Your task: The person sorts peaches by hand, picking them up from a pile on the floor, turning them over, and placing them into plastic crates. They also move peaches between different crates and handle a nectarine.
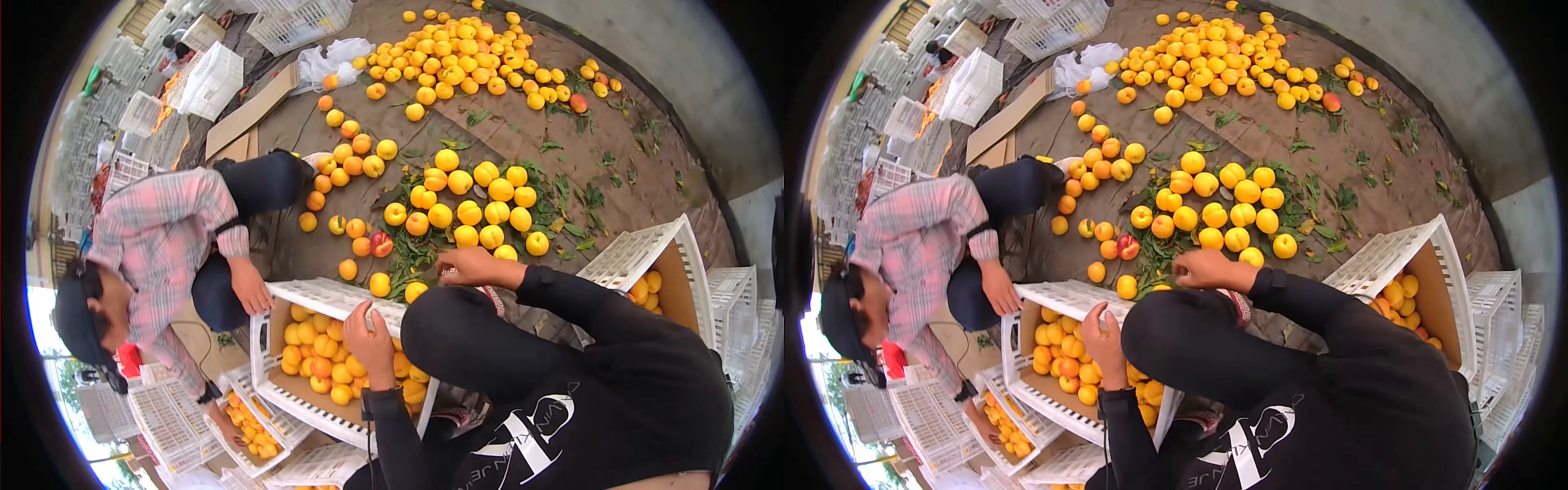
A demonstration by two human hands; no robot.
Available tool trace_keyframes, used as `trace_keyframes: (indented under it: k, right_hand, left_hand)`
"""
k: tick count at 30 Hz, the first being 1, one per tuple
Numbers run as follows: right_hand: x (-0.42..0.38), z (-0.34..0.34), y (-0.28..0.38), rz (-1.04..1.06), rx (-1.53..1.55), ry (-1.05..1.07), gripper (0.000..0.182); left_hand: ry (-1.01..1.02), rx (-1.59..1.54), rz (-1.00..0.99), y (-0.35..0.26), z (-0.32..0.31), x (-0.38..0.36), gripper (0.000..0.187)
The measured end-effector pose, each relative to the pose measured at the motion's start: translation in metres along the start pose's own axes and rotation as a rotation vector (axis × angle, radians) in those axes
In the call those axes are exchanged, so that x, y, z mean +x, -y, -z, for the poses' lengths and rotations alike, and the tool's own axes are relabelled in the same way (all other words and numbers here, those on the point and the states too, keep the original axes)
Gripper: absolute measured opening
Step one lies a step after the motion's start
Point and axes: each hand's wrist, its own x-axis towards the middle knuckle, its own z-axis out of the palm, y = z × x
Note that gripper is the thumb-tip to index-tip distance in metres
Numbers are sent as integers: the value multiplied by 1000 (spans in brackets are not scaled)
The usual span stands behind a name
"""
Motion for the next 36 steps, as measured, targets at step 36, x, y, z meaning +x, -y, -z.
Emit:
trace_keyframes:
  k: [36]
  right_hand:
    - [153,-28,62,290,937,-71,42]
  left_hand:
    - [-229,-1215,918,-18,-39,77,52]
